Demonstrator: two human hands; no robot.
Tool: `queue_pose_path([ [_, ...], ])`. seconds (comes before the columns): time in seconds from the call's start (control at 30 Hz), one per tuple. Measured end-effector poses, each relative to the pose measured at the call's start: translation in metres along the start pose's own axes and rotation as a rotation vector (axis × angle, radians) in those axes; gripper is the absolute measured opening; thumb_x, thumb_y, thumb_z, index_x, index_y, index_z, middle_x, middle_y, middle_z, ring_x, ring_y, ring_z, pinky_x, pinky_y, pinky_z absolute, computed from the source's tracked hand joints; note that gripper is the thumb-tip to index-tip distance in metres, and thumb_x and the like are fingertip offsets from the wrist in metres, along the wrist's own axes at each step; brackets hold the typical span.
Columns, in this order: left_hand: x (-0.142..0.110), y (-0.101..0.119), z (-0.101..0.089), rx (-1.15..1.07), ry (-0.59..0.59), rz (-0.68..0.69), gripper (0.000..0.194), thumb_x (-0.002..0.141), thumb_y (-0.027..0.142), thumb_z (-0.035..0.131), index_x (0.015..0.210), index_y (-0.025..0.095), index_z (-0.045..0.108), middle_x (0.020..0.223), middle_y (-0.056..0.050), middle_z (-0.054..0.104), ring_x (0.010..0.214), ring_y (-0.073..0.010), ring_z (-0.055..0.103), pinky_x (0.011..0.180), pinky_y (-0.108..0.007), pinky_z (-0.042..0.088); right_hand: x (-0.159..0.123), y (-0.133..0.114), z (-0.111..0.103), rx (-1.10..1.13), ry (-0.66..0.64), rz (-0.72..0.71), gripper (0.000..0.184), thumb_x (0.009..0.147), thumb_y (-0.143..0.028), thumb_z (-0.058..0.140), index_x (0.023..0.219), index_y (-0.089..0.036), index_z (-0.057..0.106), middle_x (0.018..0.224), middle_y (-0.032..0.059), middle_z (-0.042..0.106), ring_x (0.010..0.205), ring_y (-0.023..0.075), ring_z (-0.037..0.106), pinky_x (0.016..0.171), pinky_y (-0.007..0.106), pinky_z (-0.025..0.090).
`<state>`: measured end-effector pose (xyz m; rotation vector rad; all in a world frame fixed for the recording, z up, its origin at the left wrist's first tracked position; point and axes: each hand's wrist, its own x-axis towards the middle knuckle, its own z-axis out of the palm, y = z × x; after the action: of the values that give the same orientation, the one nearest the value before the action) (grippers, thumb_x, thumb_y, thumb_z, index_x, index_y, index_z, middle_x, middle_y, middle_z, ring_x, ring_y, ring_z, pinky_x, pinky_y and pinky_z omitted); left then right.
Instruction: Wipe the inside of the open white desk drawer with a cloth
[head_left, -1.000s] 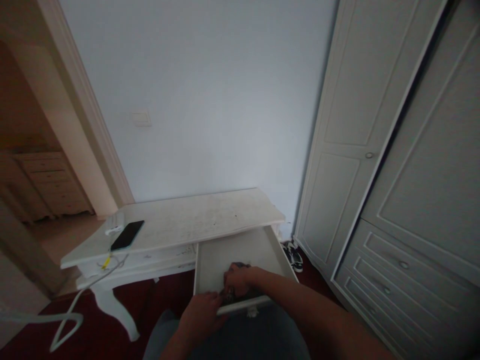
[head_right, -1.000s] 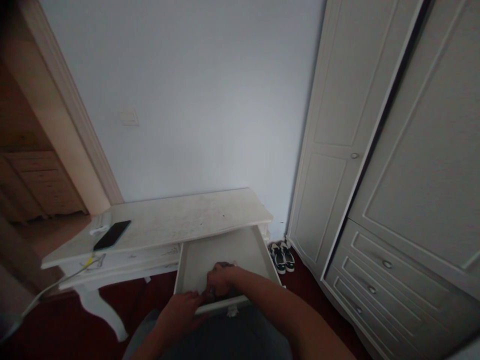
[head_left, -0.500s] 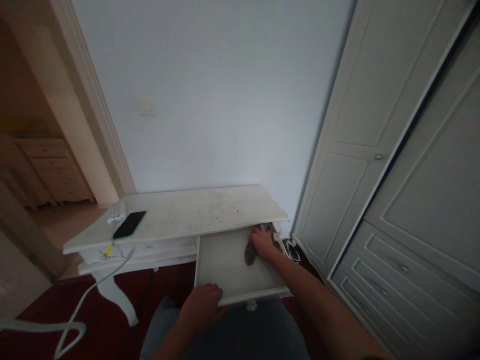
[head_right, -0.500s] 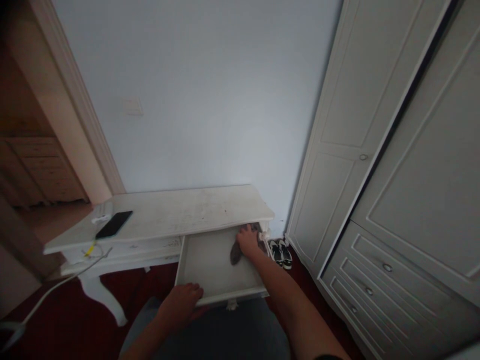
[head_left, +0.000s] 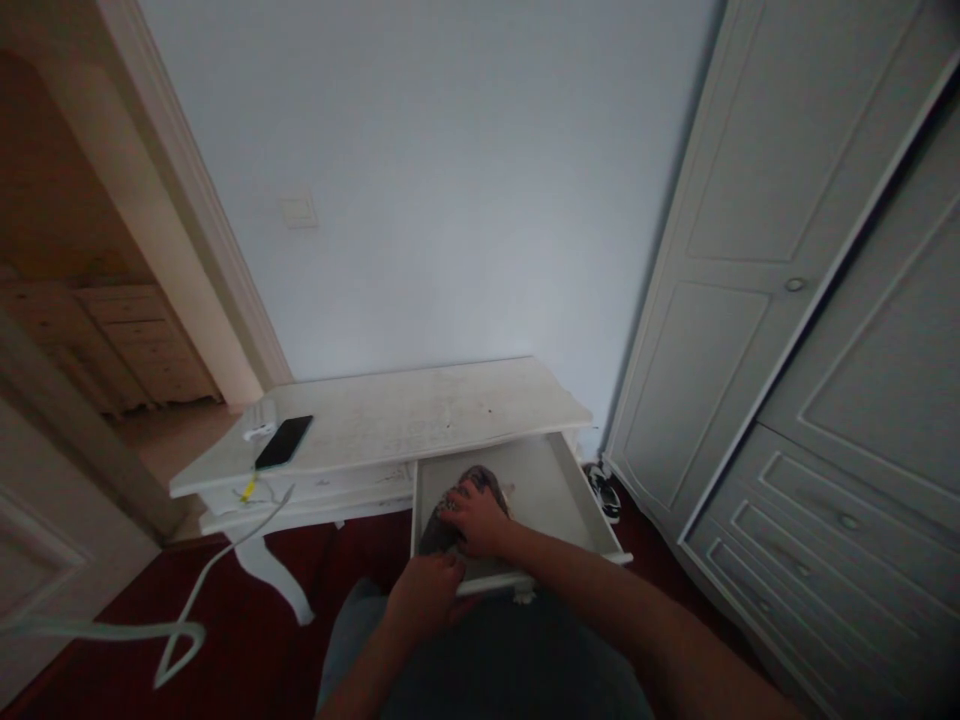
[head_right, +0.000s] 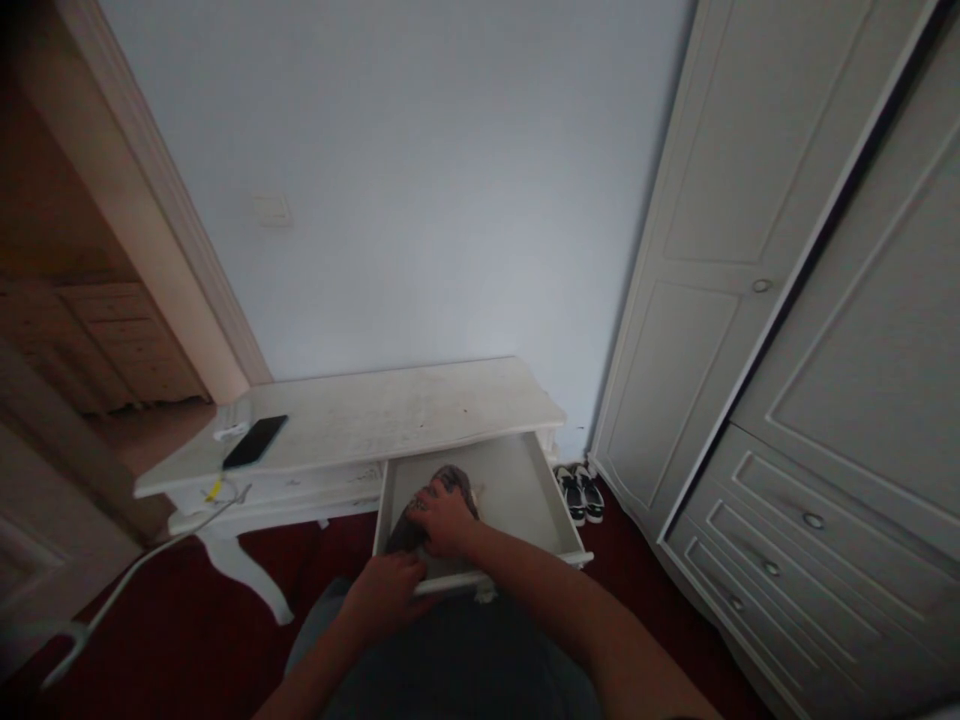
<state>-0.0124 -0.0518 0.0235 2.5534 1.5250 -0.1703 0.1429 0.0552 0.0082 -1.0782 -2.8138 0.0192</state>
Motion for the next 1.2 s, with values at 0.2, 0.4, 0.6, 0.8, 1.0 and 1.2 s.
queue_pose_path([
  [0.2,0.000,-0.001,0.005,0.018,0.021,-0.006,0.038,0.097,0.050,0.059,0.114,0.020,0.073,0.115,-0.012,0.077,0.109,-0.0325,0.073,0.093,-0.047,0.058,-0.040,0.056,-0.017,-0.096,-0.140,-0.414,0.036,0.090,-0.032,0.068,0.126,-0.031,0.071,0.133,0.0109,0.066,0.128,0.0372,0.046,0.095,0.051,0.043],
  [0.4,0.002,-0.003,0.009,0.026,0.027,0.007,0.038,0.098,0.051,0.056,0.110,0.019,0.073,0.112,-0.013,0.076,0.110,-0.0329,0.072,0.094,-0.048,0.058,-0.053,0.082,-0.034,0.008,-0.035,0.215,0.046,0.092,-0.034,0.064,0.137,-0.035,0.066,0.142,0.0079,0.061,0.134,0.0342,0.042,0.103,0.048,0.040],
  [0.6,0.003,-0.002,0.004,0.038,-0.009,-0.005,0.033,0.096,0.048,0.059,0.109,0.021,0.072,0.113,-0.011,0.076,0.110,-0.0306,0.072,0.093,-0.043,0.057,-0.010,0.044,-0.019,-0.012,0.069,0.675,0.052,0.098,-0.026,0.046,0.149,-0.020,0.055,0.146,0.0252,0.052,0.134,0.0449,0.039,0.091,0.060,0.046],
  [0.8,0.001,-0.001,0.001,0.055,-0.004,0.004,0.036,0.096,0.049,0.059,0.110,0.019,0.073,0.110,-0.013,0.076,0.108,-0.0324,0.073,0.090,-0.044,0.058,-0.010,0.024,-0.011,0.073,-0.031,0.196,0.048,0.092,-0.032,0.059,0.139,-0.042,0.065,0.146,0.0066,0.059,0.136,0.0372,0.040,0.104,0.057,0.041],
  [1.0,0.002,-0.003,0.005,0.036,0.017,0.001,0.035,0.097,0.050,0.058,0.108,0.020,0.073,0.111,-0.012,0.076,0.107,-0.0311,0.073,0.091,-0.043,0.058,-0.015,0.036,-0.018,0.040,-0.046,0.109,0.050,0.093,-0.031,0.057,0.142,-0.041,0.063,0.145,0.0063,0.058,0.134,0.0370,0.041,0.101,0.056,0.044],
  [1.2,0.001,-0.003,0.005,0.052,0.004,-0.002,0.036,0.096,0.050,0.059,0.108,0.019,0.072,0.111,-0.012,0.076,0.107,-0.0318,0.072,0.091,-0.045,0.058,0.004,0.025,-0.008,0.015,0.045,0.263,0.049,0.098,-0.029,0.050,0.146,-0.027,0.059,0.147,0.0175,0.054,0.136,0.0416,0.038,0.100,0.064,0.041],
])
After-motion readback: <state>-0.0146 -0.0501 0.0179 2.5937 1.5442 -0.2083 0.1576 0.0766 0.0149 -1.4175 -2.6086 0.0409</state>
